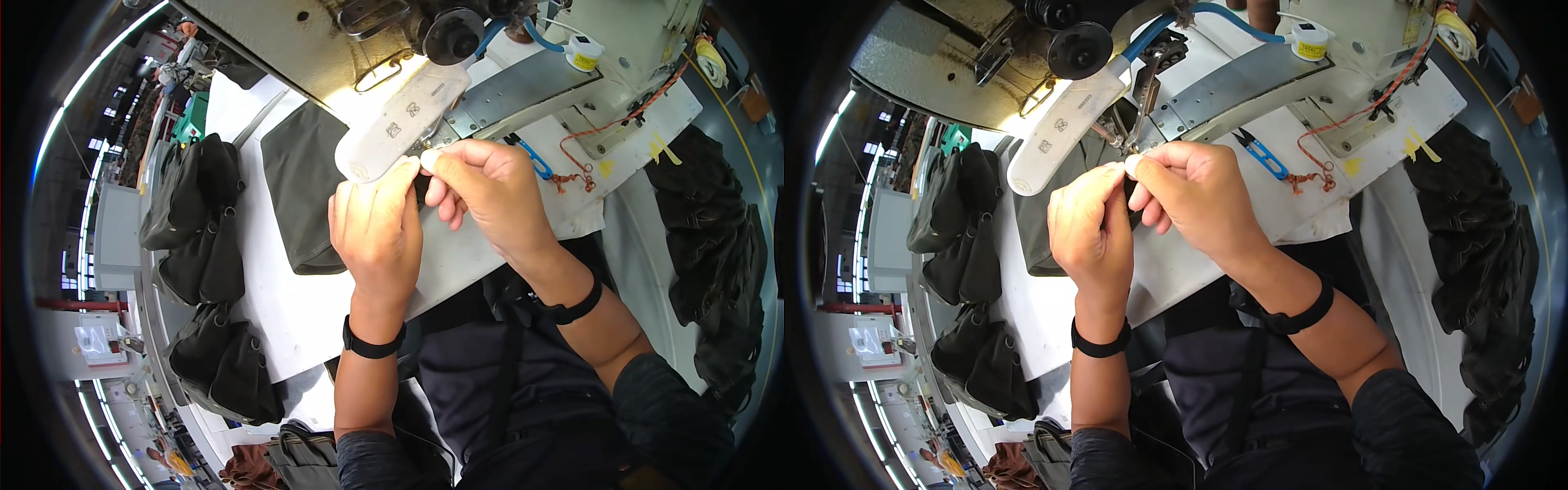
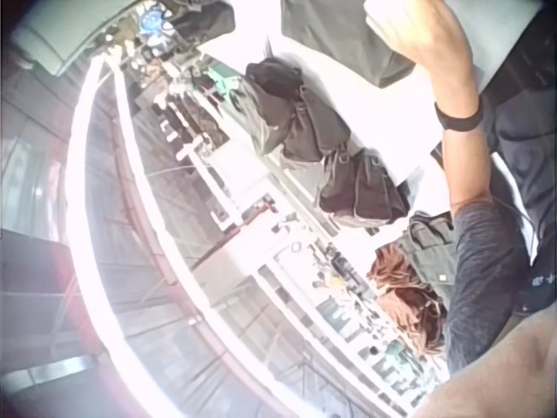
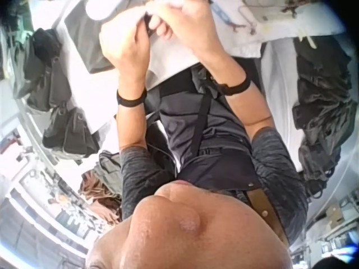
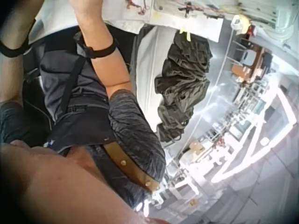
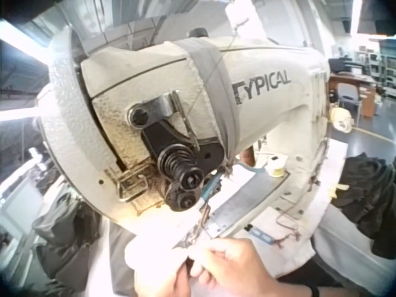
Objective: The person uses an industrial sewing machine to stitch a zipper onto a dark green canvas bag. They guide the bag under the needle, sew along the zipper edge, and periodically stop to adjust the fabric and trim threads. The person repeats this process on multiple bags, handling them one at a time.
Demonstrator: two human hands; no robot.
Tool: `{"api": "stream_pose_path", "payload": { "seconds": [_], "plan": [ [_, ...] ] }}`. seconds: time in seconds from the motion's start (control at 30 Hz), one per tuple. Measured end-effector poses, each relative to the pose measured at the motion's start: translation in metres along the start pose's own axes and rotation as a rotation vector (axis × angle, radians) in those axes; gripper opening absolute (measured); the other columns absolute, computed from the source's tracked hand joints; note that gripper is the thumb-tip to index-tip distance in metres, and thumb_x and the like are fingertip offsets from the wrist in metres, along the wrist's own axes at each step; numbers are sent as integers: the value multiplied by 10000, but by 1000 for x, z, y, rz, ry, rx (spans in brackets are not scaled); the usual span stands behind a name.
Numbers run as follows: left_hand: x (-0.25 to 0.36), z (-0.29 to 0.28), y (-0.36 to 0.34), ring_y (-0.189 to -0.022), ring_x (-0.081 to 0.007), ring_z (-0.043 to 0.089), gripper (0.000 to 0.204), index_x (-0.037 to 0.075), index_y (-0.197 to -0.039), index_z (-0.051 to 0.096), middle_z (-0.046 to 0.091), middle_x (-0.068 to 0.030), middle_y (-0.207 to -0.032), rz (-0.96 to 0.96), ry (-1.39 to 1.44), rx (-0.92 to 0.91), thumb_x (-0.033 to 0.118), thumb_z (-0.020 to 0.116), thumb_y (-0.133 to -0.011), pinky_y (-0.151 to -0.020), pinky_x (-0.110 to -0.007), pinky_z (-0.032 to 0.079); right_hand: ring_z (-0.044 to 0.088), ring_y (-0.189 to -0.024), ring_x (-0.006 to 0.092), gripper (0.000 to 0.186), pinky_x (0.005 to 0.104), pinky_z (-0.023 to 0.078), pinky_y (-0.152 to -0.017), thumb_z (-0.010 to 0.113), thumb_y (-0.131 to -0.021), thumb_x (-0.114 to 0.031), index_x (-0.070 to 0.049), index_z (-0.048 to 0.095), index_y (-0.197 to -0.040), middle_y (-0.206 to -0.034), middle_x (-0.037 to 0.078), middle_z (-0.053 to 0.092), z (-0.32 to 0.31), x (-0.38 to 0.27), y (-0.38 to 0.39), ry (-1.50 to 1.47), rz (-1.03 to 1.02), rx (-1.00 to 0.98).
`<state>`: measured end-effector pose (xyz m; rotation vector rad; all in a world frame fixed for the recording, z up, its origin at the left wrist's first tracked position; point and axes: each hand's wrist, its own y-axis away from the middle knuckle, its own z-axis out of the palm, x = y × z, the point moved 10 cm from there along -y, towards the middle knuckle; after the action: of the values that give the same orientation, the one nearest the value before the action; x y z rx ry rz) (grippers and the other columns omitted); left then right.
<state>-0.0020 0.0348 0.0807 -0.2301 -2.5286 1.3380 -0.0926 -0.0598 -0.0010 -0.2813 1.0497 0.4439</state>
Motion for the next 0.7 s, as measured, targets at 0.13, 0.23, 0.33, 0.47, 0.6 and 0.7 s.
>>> {"api": "stream_pose_path", "payload": {
  "seconds": [0.13, 0.23, 0.33, 0.47, 0.6, 0.7],
  "plan": [
    [0, -1, -3, -899, -245, 714, 240, 29, -1022, 750, 774, -101, -1026, -24, -9, -27, -117, 741, -832, -810, -338, 530, 623, -571, 90, 210, 233, 519, -513, 669, -1023, -161, 35, 730, -976, -757, 77, 707, 2, 2, -1, -16, 14, 14],
    [-2, 1, -4, -897, -243, 715, 231, 27, -1014, 751, 773, -103, -1016, -34, 19, -18, -115, 742, -831, -802, -337, 535, 633, -567, 97, 223, 238, 537, -530, 664, -1029, -167, 41, 730, -984, -753, 84, 710, 1, -2, 1, 13, 8, 40],
    [-6, 1, 0, -822, -253, 644, 295, 63, -1061, 767, 725, -62, -948, 12, -8, 44, -61, 786, -795, -793, -366, 507, 641, -568, 100, 232, 240, 549, -540, 660, -1033, -172, 42, 731, -983, -750, 89, 715, 2, -2, 3, 41, -46, 62],
    [-8, 2, -6, -896, -245, 715, 210, 24, -1004, 754, 777, -99, -1011, -52, 1, 13, -105, 748, -838, -808, -334, 542, 640, -568, 98, 233, 238, 549, -543, 659, -1035, -172, 42, 732, -980, -750, 86, 714, 2, -5, 2, 41, -47, 71],
    [-7, 3, -6, -901, -243, 714, 196, 25, -1001, 756, 777, -100, -1012, -40, -9, 27, -93, 755, -844, -820, -335, 544, 629, -560, 88, 225, 226, 527, -529, 657, -1037, -169, 36, 731, -980, -742, 77, 708, -4, -6, 2, 89, -82, 63],
    [-6, 3, -8, -904, -240, 714, 194, 27, -1005, 758, 776, -100, -1010, -66, -30, 11, -82, 765, -845, -827, -336, 546, 617, -551, 79, 221, 216, 501, -511, 658, -1035, -168, 30, 730, -965, -731, 72, 699, -10, -30, 2, 169, -203, 79]
  ]
}}
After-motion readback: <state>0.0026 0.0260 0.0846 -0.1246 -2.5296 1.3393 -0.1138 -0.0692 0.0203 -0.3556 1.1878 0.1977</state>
